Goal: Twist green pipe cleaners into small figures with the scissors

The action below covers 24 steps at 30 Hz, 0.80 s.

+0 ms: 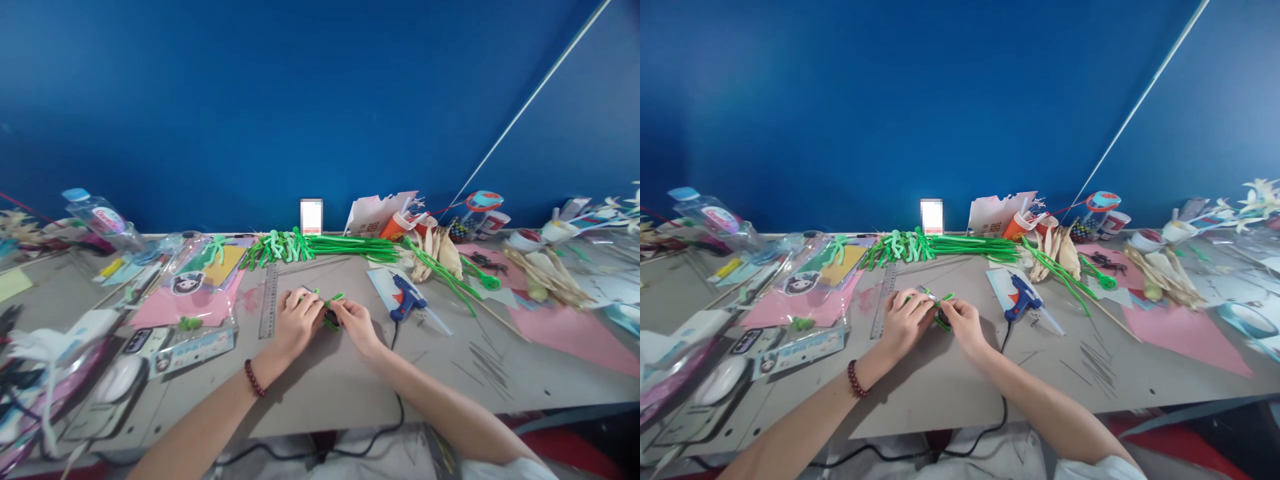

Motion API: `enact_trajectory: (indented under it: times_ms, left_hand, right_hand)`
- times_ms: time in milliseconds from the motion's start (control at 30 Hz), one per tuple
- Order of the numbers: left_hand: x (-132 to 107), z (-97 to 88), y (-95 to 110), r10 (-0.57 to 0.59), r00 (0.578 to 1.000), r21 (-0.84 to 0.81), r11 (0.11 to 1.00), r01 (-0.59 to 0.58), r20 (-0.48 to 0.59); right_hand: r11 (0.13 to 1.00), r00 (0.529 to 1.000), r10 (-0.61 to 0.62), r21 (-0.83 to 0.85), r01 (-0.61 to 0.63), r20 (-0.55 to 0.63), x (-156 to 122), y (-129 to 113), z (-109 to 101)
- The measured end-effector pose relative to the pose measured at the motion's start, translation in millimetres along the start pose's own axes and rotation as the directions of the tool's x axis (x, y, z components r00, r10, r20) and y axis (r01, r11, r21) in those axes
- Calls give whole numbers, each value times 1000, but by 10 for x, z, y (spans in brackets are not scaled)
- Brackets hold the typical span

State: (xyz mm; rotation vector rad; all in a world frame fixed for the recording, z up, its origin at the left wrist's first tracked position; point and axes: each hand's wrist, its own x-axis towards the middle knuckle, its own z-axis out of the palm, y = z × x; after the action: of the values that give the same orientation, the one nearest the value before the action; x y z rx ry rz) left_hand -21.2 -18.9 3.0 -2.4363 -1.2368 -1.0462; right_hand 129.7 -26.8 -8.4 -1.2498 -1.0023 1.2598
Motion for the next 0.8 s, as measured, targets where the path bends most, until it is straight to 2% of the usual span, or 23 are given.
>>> enact_trajectory:
  times_ms: [133,267,400,467,567,667,800]
  left_hand:
    - [21,-21,-4,-8,1000,-76,997,9,10]
    - [68,-47,6,-82,995,-184,979,91,57]
    - [128,-46,-14,-173,973,-417,882,222,152]
    - [155,-41,-36,-228,947,-561,764,319,227]
    - [184,-45,-63,-275,885,-728,503,466,376]
    - [197,-62,-66,-277,804,-767,254,590,527]
    - [186,-70,-69,-246,724,-740,39,672,645]
  right_hand:
    - [997,998,-44,-59,46,39,13,-16,-11]
    - [959,974,-179,-196,204,137,57,-81,-62]
    - [885,937,-317,-309,349,149,87,-132,-102]
    - [877,929,-339,-306,370,151,85,-135,-106]
    - [876,923,-358,-292,385,142,66,-124,-98]
    - [868,919,-371,-302,395,136,43,-117,-93]
    - [871,922,-351,-303,386,165,39,-125,-98]
